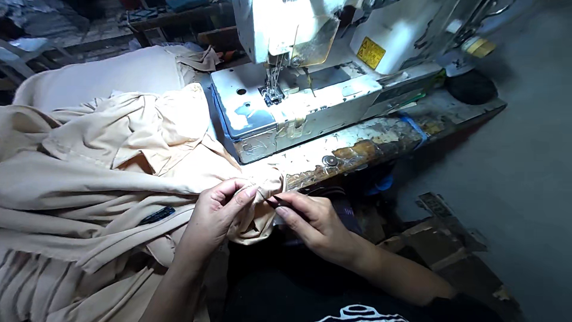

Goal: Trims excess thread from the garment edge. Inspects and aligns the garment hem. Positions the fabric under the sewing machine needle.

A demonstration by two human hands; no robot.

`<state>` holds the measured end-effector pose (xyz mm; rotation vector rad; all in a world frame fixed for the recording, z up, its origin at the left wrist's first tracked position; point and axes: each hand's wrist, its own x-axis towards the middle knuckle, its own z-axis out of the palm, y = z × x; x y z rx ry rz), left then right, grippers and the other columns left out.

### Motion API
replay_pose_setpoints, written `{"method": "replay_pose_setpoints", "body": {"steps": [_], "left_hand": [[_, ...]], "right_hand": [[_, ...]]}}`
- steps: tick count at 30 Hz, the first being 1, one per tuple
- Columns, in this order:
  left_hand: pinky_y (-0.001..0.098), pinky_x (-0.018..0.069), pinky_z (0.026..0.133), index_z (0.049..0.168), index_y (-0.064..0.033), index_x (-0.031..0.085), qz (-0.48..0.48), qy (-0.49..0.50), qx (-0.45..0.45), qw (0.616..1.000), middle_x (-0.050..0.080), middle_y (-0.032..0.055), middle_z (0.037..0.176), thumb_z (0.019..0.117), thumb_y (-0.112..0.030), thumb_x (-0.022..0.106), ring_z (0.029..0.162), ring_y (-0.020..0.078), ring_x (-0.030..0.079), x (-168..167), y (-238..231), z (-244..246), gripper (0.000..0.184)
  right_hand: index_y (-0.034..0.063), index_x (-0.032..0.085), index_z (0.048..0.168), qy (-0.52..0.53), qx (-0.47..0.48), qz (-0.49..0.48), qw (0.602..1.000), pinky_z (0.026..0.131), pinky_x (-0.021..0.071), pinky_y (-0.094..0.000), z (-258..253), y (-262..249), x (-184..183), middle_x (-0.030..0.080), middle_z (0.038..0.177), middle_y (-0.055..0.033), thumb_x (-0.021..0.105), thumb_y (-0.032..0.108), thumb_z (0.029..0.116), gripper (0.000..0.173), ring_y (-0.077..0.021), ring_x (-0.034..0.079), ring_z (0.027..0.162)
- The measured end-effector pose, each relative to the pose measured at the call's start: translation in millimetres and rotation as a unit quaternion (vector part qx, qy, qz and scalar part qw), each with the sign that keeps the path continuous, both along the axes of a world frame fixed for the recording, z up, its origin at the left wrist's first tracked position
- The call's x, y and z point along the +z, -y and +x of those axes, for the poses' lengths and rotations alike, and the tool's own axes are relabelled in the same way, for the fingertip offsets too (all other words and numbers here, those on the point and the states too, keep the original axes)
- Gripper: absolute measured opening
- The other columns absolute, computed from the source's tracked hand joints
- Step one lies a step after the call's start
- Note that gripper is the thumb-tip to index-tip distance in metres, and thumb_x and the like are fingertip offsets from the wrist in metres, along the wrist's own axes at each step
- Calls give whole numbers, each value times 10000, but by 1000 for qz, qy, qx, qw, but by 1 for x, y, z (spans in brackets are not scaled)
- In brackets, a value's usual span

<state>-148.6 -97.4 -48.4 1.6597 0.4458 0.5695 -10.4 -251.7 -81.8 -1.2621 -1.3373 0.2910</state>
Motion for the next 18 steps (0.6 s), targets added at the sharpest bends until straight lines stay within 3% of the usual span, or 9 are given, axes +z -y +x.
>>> {"method": "replay_pose_setpoints", "body": {"steps": [6,18], "left_hand": [[162,549,708,900,-135,743,1,10,-3,1000,702,-61,790,954,-124,651,735,4,655,2,5,-2,108],[163,552,707,895,-136,742,-1,15,0,1000,705,-56,778,959,-135,642,730,8,661,3,10,0,119]], "right_hand": [[-71,695,1113,17,-44,-8,999,652,505,-141,-1,-8,-6,698,848,-83,512,109,1057,262,-3,602,681],[-73,701,1098,4,-56,0,998,712,529,-150,-1,-6,-7,719,893,-92,517,103,1053,258,-12,641,750]]}}
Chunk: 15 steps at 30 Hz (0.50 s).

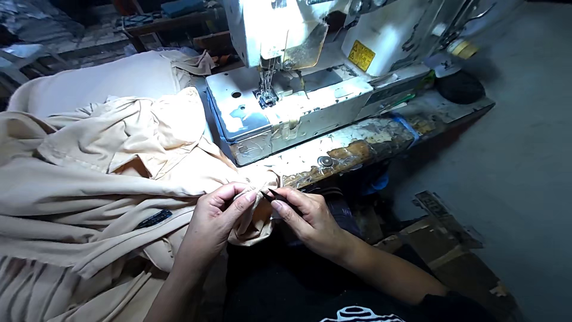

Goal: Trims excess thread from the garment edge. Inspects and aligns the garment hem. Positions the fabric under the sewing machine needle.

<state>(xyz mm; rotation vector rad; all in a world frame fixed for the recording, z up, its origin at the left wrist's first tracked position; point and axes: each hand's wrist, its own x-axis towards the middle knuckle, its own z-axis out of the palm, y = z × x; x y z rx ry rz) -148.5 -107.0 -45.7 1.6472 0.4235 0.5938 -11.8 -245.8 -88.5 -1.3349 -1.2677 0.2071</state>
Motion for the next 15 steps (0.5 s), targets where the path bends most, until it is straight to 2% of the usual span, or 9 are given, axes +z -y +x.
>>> {"method": "replay_pose_setpoints", "body": {"steps": [4,7,10,12,14,15], "left_hand": [[149,535,689,878,-149,733,18,-7,0,1000,687,-71,759,956,-141,644,715,-7,642,-1,-1,0,119],[148,531,676,866,-151,726,24,-11,-3,1000,682,-77,748,956,-142,639,701,-10,637,0,0,-1,126],[148,536,691,896,-151,740,34,-4,-46,998,694,-85,786,971,-182,636,724,-16,642,1,1,-4,132],[139,538,686,910,-142,748,82,-18,-37,996,696,-93,801,976,-200,630,731,-33,641,-2,3,-3,147],[139,491,636,876,-124,736,171,-72,33,982,658,-100,750,956,-182,621,680,-57,594,-20,-2,6,152],[151,484,635,875,-116,735,167,-92,48,980,652,-95,740,954,-174,635,672,-53,587,-30,-4,10,141]], "right_hand": [[-79,702,1095,-4,-1,3,1000,698,522,-145,-2,-1,1,716,881,-90,527,103,1049,256,-5,630,730],[-85,702,1065,9,14,24,1000,735,525,-149,-1,-3,1,720,882,-101,537,83,1034,238,-12,644,772],[-97,674,1005,40,94,122,987,728,511,-140,7,-4,-4,695,819,-123,537,61,1007,210,-17,631,748],[-62,661,964,49,168,167,970,686,506,-153,8,2,2,666,769,-102,512,125,1034,249,-28,616,706],[34,656,874,74,249,187,947,596,506,-243,-8,15,20,607,690,-65,494,237,1065,322,-108,605,634],[24,668,850,73,295,201,931,557,478,-285,-18,18,29,575,659,-78,511,198,1051,308,-156,575,593]]}}
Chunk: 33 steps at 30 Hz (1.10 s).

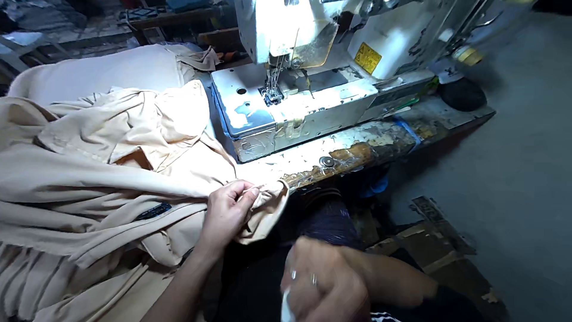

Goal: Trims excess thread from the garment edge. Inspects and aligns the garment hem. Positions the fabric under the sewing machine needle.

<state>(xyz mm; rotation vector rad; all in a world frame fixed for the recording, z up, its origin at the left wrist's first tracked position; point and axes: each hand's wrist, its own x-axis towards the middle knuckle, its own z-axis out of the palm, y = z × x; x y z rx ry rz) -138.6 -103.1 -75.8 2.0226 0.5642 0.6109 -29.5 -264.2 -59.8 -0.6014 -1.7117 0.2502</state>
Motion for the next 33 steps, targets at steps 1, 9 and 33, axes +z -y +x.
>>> {"method": "replay_pose_setpoints", "body": {"steps": [1,9,33], "left_hand": [[147,490,638,879,-119,737,-19,-4,0,1000,652,-99,733,957,-173,640,671,-54,592,-2,-1,2,135],[187,570,701,909,-98,755,-309,94,-57,945,715,-11,775,968,-70,591,717,26,671,26,3,-6,176],[237,607,741,931,-46,744,-389,139,-55,909,742,61,816,1004,-40,509,761,76,718,28,8,-5,246]], "right_hand": [[-2,679,837,-2,22,4,1000,529,458,-297,-6,-4,3,577,645,-94,531,156,1023,285,-170,567,570],[-60,693,1072,-116,-278,-239,923,613,486,-148,20,-18,-34,670,805,-44,525,111,1046,241,15,572,657],[-69,709,1086,-113,-279,-225,927,671,508,-145,14,-18,-34,707,862,-76,522,97,1042,254,-2,612,712]]}}
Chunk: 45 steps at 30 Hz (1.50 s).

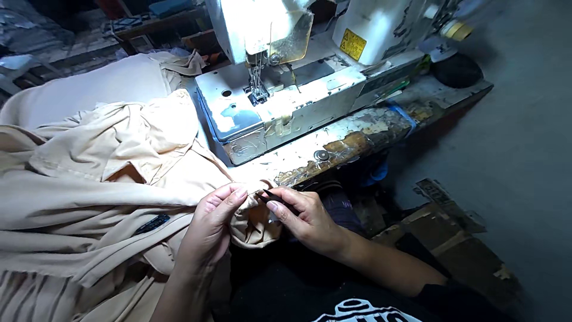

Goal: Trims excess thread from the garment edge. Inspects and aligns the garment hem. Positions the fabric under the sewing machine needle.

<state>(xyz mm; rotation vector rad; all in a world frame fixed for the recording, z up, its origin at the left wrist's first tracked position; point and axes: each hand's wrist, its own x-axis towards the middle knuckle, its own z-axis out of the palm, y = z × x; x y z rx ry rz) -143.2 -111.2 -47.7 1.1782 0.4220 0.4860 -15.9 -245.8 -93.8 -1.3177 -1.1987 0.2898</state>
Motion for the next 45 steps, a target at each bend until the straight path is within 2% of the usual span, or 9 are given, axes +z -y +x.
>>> {"method": "replay_pose_setpoints", "body": {"steps": [6,10,15,18,22,27,29,32,45], "left_hand": [[212,592,724,921,-83,753,21,2,-43,999,740,28,812,992,-80,560,746,52,703,-1,0,-1,206],[202,587,693,899,-84,740,22,-13,-17,1000,728,16,777,982,-44,539,712,39,691,-4,1,0,222],[196,580,698,899,-89,747,77,-34,-4,996,721,4,774,978,-64,566,710,37,684,-3,5,1,200],[176,558,686,903,-98,754,146,-45,11,988,712,-24,768,968,-78,599,704,23,665,-4,9,0,169],[166,548,693,936,-107,756,212,-54,9,976,707,-47,787,969,-131,638,723,11,657,-7,7,-2,125],[168,552,678,935,-115,746,220,-70,32,972,703,-60,785,972,-100,618,712,4,655,-13,-2,-2,134],[176,561,742,978,-110,759,227,-56,9,972,724,-53,868,976,-105,610,785,12,671,-11,-2,-3,149],[186,565,771,996,-113,771,239,-48,1,970,726,-46,920,968,-127,621,830,30,678,-8,0,-3,154],[184,569,754,968,-109,767,276,-50,17,960,714,-36,881,943,-150,667,816,38,679,-3,7,-6,111]], "right_hand": [[-89,670,1047,-75,72,135,985,587,481,-120,-1,2,0,703,858,-59,519,49,1023,206,41,576,662],[23,627,1033,-31,147,253,956,696,516,-135,8,16,13,654,854,-31,527,169,1059,179,13,621,765],[-30,675,999,90,-82,109,987,614,466,-109,8,1,4,671,832,-58,762,216,907,277,14,556,677],[-12,723,929,156,-148,67,974,657,530,-155,2,-6,0,703,809,-76,694,130,917,145,-49,653,722],[-50,672,843,20,-40,115,992,605,475,-128,2,1,7,646,728,-58,631,14,905,98,-6,578,656],[3,592,931,-83,224,156,959,671,474,-92,13,41,34,636,779,-15,591,152,1021,174,53,583,722],[-35,615,869,-70,166,78,981,606,452,-94,13,39,30,607,709,-10,563,177,1048,282,62,543,645],[-58,672,1128,-49,94,-42,993,626,480,-125,9,30,16,675,869,-43,535,184,1064,286,32,569,687],[-74,689,1149,-8,23,-50,998,673,507,-130,0,21,10,711,907,-79,523,117,1043,274,17,608,717]]}}
